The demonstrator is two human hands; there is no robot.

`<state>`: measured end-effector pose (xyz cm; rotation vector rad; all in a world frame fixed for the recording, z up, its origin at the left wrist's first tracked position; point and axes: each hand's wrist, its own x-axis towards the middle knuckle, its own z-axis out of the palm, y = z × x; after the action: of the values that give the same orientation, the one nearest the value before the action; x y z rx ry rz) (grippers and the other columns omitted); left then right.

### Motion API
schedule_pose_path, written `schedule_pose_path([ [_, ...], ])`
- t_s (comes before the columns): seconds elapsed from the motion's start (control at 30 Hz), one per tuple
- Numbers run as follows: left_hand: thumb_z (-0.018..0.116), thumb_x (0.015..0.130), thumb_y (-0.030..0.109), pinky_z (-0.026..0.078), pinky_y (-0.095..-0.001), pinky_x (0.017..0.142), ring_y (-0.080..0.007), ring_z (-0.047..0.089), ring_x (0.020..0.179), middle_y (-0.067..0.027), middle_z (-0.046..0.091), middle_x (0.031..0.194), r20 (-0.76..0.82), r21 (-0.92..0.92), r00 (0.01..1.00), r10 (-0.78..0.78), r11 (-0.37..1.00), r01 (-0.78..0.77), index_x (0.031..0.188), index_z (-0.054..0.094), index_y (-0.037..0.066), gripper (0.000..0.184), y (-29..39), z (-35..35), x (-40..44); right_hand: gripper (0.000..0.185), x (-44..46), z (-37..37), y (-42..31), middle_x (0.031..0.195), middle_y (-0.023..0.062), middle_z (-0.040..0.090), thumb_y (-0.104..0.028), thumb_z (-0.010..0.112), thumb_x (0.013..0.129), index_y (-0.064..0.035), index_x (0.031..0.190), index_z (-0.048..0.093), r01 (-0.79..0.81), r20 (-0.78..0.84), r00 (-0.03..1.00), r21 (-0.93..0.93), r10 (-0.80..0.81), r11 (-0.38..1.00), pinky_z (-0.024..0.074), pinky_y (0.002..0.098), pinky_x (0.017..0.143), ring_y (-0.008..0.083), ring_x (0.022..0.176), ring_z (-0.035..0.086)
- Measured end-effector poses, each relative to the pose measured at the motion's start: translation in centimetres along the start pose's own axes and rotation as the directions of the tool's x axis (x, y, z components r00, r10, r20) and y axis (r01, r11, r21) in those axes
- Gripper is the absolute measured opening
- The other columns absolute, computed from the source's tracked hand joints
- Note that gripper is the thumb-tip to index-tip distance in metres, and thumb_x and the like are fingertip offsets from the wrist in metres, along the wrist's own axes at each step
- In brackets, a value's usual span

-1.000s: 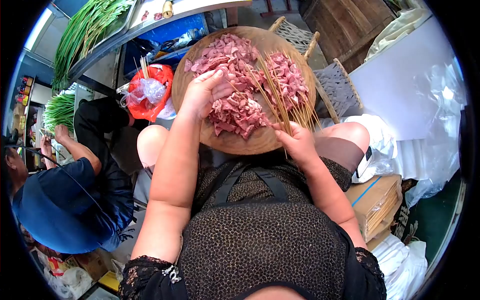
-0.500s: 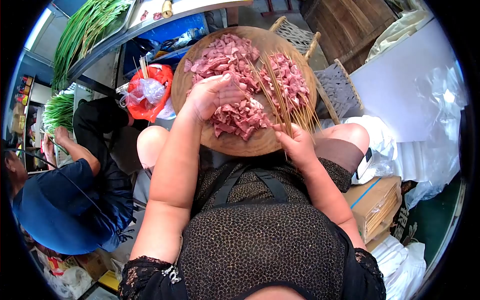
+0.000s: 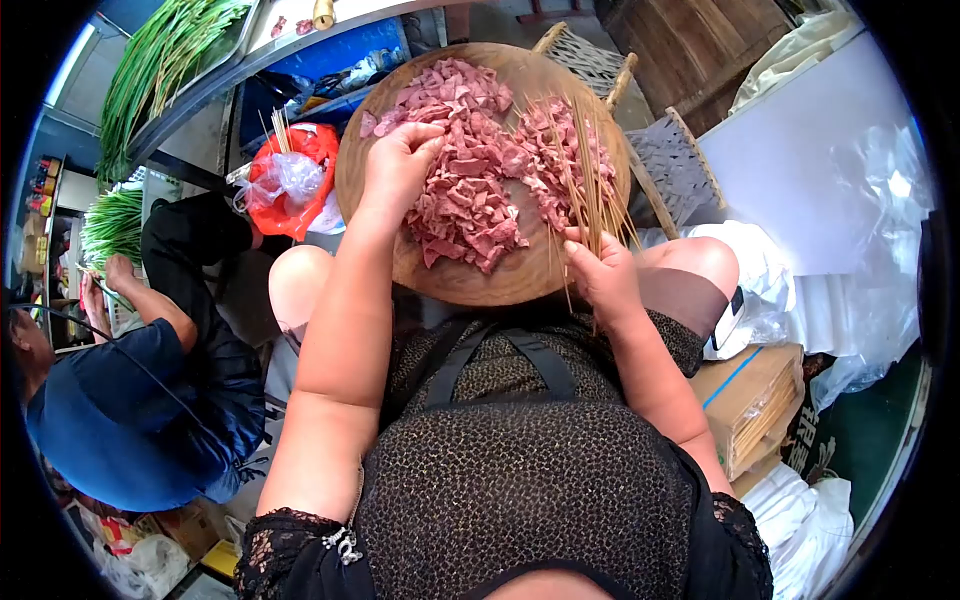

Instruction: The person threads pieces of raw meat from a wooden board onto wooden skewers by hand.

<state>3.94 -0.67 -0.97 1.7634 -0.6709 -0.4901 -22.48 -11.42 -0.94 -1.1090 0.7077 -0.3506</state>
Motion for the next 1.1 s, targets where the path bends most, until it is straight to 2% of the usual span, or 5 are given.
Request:
schedule_pose_path([
  [0.37, 0.064, 0.068, 0.016, 0.047, -0.0378, 0.074, -0.0295, 0.059, 0.080, -0.0147, 0.059, 0.081, 0.175, 0.770, 0.957, 0.232, 0.573, -0.280, 0.077, 0.066, 0.006, 0.013, 0.1, 2.1, -0.7, 0.017, 0.3, 0.3, 0.7, 0.072, -0.0037, 0.053, -0.008, 0.058, 0.085, -0.0034, 0.102, 0.058, 0.001, -0.012, 1.000, -0.025, -0.001, 1.000, 0.0313, 0.0155, 0.047, 0.0014, 0.052, 0.041],
  [0.57, 0.058, 0.078, 0.007, 0.048, -0.0314, 0.059, -0.0183, 0.061, 0.066, -0.0090, 0.061, 0.081, -0.060, 0.090, 0.995, 0.074, 0.994, -0.068, 0.076, 0.060, 0.001, 0.007, 1.4, 1.1, -0.7, 0.019, 0.0, 0.6, -0.2, 0.071, -0.0032, 0.053, -0.008, 0.058, 0.085, -0.0033, 0.103, 0.057, -0.033, -0.018, 0.999, -0.003, 0.033, 0.999, 0.0305, 0.0155, 0.045, 0.0018, 0.051, 0.041],
  [0.7, 0.055, 0.086, 0.006, 0.054, -0.0279, 0.069, -0.0203, 0.063, 0.080, -0.0100, 0.060, 0.095, 0.073, -0.678, 0.981, -0.180, 0.712, 0.181, 0.099, 0.051, 0.000, 0.015, 1.0, 0.6, -0.3, 0.019, -0.1, 0.8, -0.5, 0.071, -0.0027, 0.052, -0.009, 0.057, 0.085, -0.0029, 0.103, 0.056, -0.036, 0.012, 0.999, 0.011, 0.036, 0.999, 0.0309, 0.0159, 0.044, 0.0024, 0.050, 0.041],
  [0.9, 0.051, 0.085, -0.001, 0.053, -0.0339, 0.079, -0.0225, 0.062, 0.088, -0.0119, 0.059, 0.103, 0.085, -0.807, 0.978, -0.190, 0.563, 0.180, 0.120, 0.045, 0.000, 0.035, 0.6, 1.0, -0.5, 0.018, -0.4, 1.2, -0.4, 0.071, -0.0029, 0.052, -0.008, 0.057, 0.086, -0.0029, 0.103, 0.056, -0.036, 0.002, 0.999, -0.008, 0.036, 0.999, 0.0329, 0.0156, 0.047, 0.0027, 0.054, 0.043],
  [1.1, 0.061, 0.080, 0.009, 0.050, -0.0284, 0.071, -0.0211, 0.064, 0.080, -0.0125, 0.064, 0.099, -0.091, 0.194, 0.995, -0.048, 0.979, 0.064, 0.109, 0.060, 0.007, 0.030, -2.0, -0.6, 0.6, 0.017, -0.6, 0.9, -0.4, 0.067, -0.0031, 0.051, -0.011, 0.057, 0.085, -0.0045, 0.101, 0.053, -0.005, -0.042, 0.999, -0.014, 0.004, 1.000, 0.0252, 0.0151, 0.036, 0.0011, 0.042, 0.035],
])
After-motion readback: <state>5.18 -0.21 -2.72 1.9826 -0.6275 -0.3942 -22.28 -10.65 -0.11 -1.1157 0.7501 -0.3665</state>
